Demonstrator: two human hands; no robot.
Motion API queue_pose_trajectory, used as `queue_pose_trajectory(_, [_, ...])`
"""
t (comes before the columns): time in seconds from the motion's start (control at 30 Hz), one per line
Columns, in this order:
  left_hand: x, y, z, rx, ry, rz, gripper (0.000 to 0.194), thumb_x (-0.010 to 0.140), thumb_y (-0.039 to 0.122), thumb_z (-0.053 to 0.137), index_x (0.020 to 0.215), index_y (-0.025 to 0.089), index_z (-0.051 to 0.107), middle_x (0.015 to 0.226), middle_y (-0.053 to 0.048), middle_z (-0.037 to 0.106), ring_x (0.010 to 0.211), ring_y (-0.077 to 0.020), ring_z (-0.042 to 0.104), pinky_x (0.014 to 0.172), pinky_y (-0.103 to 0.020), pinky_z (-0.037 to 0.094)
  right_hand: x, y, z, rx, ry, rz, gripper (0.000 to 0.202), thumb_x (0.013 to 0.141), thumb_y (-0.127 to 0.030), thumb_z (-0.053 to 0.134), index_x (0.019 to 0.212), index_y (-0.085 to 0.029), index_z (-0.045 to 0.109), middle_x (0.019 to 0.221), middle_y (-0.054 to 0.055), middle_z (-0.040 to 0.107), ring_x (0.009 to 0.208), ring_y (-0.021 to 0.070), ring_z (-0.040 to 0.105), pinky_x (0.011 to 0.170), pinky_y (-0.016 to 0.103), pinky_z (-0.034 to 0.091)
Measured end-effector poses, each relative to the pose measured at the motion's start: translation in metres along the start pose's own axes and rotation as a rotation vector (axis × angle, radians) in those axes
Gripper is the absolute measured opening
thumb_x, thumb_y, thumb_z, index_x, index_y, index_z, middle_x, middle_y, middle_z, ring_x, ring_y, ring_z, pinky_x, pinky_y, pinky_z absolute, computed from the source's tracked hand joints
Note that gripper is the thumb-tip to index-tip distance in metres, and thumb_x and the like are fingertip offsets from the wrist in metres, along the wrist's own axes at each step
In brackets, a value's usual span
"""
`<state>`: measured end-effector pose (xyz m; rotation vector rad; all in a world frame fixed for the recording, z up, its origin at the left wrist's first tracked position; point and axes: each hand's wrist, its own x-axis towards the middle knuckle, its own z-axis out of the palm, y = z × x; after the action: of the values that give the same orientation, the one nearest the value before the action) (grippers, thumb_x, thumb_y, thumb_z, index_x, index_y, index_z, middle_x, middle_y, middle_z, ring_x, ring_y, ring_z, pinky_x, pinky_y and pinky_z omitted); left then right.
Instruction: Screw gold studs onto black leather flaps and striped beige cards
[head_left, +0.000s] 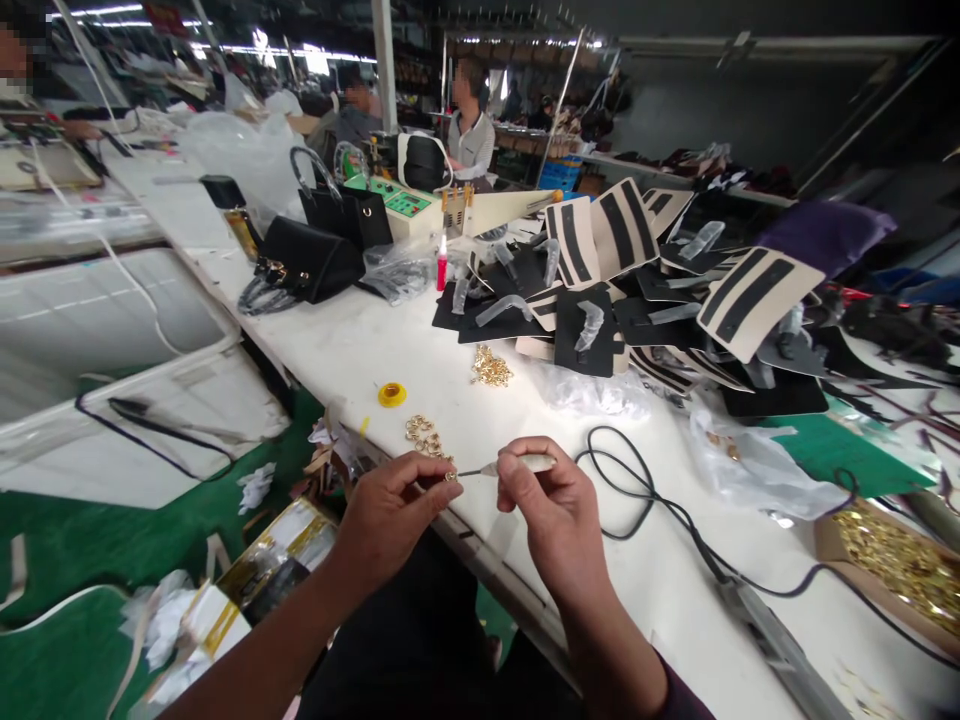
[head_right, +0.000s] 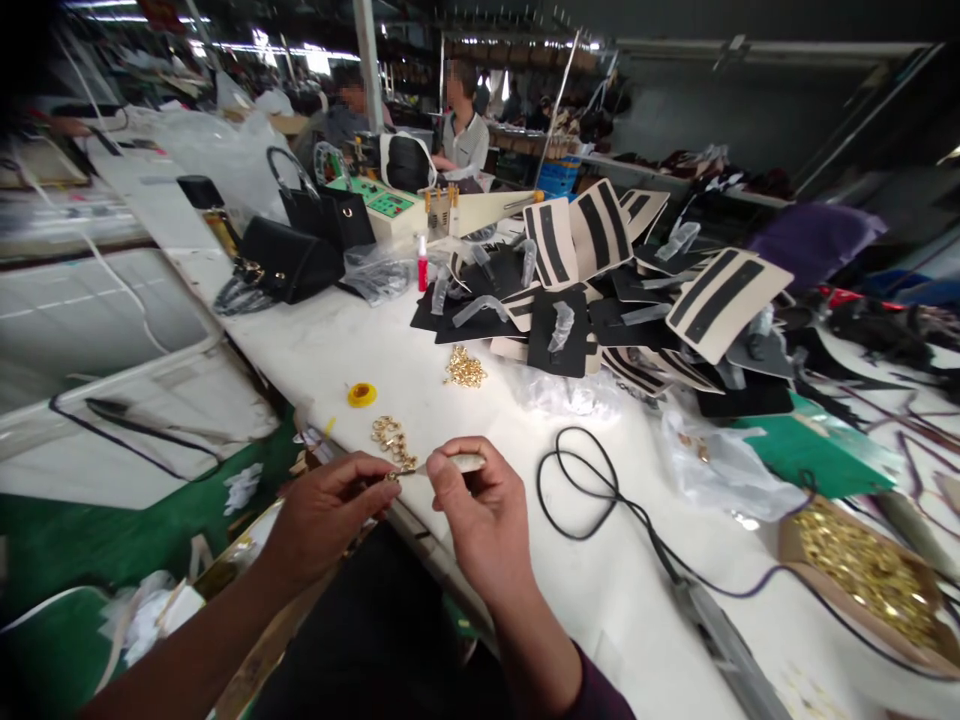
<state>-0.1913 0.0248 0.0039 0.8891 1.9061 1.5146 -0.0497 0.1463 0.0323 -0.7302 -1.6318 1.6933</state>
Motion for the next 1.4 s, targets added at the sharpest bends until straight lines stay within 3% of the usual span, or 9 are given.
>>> queue_pose_trajectory(0.33, [0.002,0.004,0.000,0.220,0.087,0.344,0.004,0.082,0.021,0.079,0.081,0.019,0.076,0.076,0.001,0.075,0.063,-0.0105,0.064,0.060,-0.019,0.051,-0.005,-0.008,0.004,-0.215,0.020,-0.130,0.023,0.091,-0.041,0.070,0.085,-0.019,0.067,0.064,-0.003,0.060,0.059,0.0117,0.052,0.058,0.024,0.043])
queue_pose_trajectory(1.1, [0.005,0.001,0.002,0.316,0.089,0.497,0.005,0.085,0.019,0.080,0.085,0.019,0.075,0.082,0.000,0.076,0.071,-0.0113,0.070,0.065,-0.018,0.054,0.000,-0.002,0.001,-0.312,0.040,-0.175,0.020,0.092,-0.037,0.068,0.083,-0.019,0.067,0.064,-0.003,0.061,0.057,0.0117,0.054,0.056,0.023,0.046])
queue_pose_trajectory(1.4, [0.007,-0.007,0.002,0.485,0.050,0.748,0.004,0.095,0.020,0.068,0.095,0.016,0.071,0.086,-0.005,0.076,0.082,-0.0159,0.072,0.078,-0.026,0.057,-0.003,-0.010,0.000,-0.511,-0.088,-0.310,0.008,0.092,-0.028,0.066,0.089,-0.021,0.068,0.076,-0.001,0.067,0.061,0.0106,0.060,0.056,0.020,0.047])
